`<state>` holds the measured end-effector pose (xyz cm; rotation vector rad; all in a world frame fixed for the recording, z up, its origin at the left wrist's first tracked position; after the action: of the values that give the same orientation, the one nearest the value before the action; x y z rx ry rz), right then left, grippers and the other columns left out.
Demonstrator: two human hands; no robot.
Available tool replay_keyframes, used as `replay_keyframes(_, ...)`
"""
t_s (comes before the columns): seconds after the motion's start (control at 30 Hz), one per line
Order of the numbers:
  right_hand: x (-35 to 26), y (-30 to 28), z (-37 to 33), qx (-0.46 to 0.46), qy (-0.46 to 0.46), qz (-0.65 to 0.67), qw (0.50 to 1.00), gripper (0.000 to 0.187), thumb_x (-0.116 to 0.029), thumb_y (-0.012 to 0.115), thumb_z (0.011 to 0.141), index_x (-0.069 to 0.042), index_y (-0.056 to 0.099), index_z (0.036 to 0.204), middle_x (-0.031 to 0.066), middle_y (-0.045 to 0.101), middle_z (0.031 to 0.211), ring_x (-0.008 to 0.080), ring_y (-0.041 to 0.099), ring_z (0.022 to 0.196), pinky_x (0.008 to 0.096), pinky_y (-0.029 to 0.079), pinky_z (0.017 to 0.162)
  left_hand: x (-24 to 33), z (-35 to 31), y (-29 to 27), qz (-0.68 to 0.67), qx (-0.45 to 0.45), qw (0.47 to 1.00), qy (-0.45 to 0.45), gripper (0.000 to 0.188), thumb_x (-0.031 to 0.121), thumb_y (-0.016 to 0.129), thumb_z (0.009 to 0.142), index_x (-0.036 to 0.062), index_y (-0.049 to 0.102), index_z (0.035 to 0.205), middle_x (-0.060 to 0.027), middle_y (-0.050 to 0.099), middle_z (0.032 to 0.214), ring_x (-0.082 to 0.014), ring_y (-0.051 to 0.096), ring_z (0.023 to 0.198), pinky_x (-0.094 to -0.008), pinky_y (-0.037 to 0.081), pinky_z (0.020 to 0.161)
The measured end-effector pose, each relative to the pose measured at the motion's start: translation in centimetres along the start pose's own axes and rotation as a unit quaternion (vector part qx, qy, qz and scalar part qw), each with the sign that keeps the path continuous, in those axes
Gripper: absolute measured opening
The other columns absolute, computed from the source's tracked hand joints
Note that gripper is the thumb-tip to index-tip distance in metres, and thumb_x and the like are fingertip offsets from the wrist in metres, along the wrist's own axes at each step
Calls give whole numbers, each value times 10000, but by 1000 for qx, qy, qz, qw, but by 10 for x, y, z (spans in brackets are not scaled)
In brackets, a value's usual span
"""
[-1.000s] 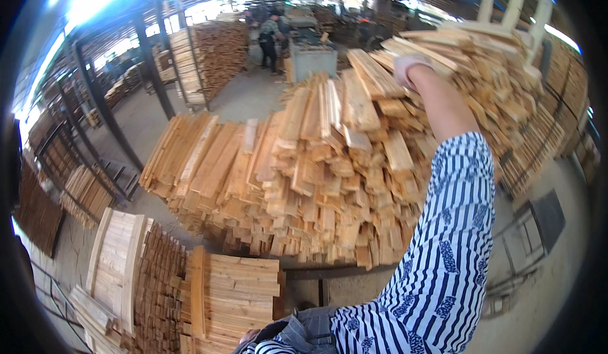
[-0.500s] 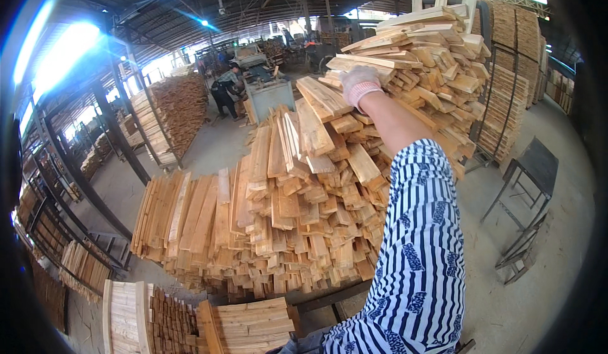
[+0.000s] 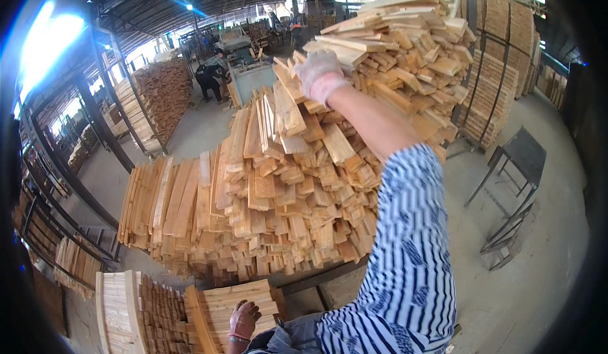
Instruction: The person picks up wooden planks from a large pile and arranges them into a neat stack on a pallet. The worker repeatedly lifts individual pieces of lumber and places them carefully to build a uniform pile.
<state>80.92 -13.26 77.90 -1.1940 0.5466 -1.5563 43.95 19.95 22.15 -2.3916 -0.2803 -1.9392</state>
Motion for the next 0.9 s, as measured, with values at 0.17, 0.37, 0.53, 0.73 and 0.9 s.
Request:
replay_keyframes(0.17, 10, -56, -163, 132, -97, -1, 987, 466, -388, 722, 853, -187, 624, 1261, 126, 577, 1081, 263, 578, 982, 429, 454, 841, 87, 25, 79, -174, -218, 960, -12, 439, 210, 561, 987, 32, 455, 1374, -194, 551, 1318, -353, 543, 1232, -508, 417, 1090)
replay_keyframes(0.37, 20, -59, -376, 320, -48, 172, 930, 571, -280, 800, 737, -174, 594, 1259, 164, 540, 1202, 291, 573, 899, 446, 435, 760, 259, 54, 268, -370, -474, 799, -13, 1131, 614, 727, 812, -8, 147, 1559, -260, 398, 1509, -399, 385, 1412, -549, 266, 1215)
replay_keyframes(0.53, -8, 45, -514, 345, 142, 457, 808, 591, -194, 825, 760, -110, 568, 1285, 192, 555, 1276, 354, 620, 1082, 411, 522, 928, 309, 29, 375, -405, -361, 840, -8, 1200, 655, 827, 673, 6, 262, 1510, -227, 442, 1476, -398, 453, 1335, -544, 351, 1167)
replay_keyframes(0.73, -43, 131, -605, 64, 276, 772, 569, 662, -196, 773, 860, -26, 453, 1415, 110, 571, 1297, 225, 568, 1191, 342, 487, 997, 230, -3, 354, -351, -335, 865, -130, 717, 263, 845, 807, 32, 492, 1387, -151, 601, 1317, -308, 579, 1226, -491, 478, 1058)
replay_keyframes(0.9, -58, 121, -561, -305, 47, 875, 374, 843, -316, 802, 845, 5, 372, 1495, 153, 529, 1414, 236, 503, 1296, 373, 432, 1076, 229, -31, 261, -293, -264, 918, -20, 571, 172, 830, 812, 40, 567, 1301, -80, 670, 1175, -233, 667, 1064, -413, 553, 943)
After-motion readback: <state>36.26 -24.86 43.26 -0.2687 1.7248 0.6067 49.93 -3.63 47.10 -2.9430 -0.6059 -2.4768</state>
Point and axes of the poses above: each hand's wrist, its own z-axis towards the middle knuckle, its own y-axis out of the palm, x = y × z, the point moved 4 cm from there along z, towards the middle knuckle
